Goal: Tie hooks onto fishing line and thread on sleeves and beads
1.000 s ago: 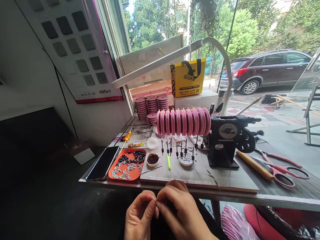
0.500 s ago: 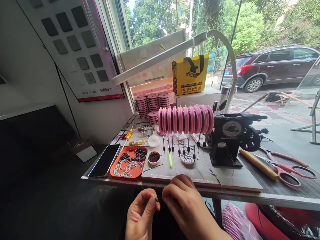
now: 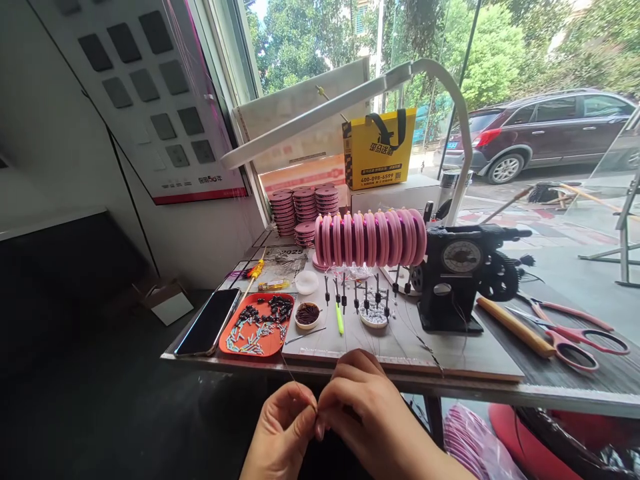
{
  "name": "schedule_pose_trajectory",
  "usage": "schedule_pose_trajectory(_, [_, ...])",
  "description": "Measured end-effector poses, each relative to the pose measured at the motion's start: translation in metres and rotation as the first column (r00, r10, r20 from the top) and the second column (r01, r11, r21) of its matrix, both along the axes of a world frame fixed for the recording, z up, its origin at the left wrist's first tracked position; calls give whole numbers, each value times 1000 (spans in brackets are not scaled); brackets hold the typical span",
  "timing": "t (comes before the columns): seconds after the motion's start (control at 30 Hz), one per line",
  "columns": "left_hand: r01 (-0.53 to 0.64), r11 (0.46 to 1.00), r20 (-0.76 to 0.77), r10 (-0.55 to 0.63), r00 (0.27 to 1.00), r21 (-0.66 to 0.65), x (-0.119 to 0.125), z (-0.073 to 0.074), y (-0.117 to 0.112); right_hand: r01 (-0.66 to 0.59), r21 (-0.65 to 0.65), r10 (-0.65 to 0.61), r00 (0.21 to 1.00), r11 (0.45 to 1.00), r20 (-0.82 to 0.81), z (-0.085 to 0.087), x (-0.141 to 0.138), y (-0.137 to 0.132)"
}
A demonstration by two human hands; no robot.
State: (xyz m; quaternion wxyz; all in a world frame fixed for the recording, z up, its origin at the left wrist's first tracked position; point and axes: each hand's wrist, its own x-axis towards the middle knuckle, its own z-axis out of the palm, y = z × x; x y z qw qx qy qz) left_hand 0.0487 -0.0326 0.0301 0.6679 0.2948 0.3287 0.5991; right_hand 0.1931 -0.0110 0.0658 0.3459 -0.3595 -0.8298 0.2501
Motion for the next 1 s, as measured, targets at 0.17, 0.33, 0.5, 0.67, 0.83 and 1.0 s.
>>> schedule_pose_trajectory(0.17, [19,1000,70,-19,997,3,1,-1,-1,-48,-168,29,994,985,-110,1,2,1])
schedule_pose_trajectory(0.33, [67,998,109,-66,992,-8,0,-5,0,-82,-211,51,988,974,-146,5,2,-1])
schedule_pose_trajectory(0.5, [233,972,-53,-234,971,-33,-9,-7,1,-57,-178,33,990,982,-135,8,5,0])
schedule_pose_trajectory(0.67, [256,964,-292,-224,930,77,-9,-9,4,-93,-182,63,985,979,-163,7,8,1])
schedule_pose_trajectory(0.83, [218,970,-169,-198,966,109,2,-9,6,-146,-329,0,914,933,-405,-6,10,-1])
schedule_pose_trajectory(1.0, [141,969,-181,-104,978,205,9,-11,4,-202,-410,-46,853,890,-519,-16,10,3])
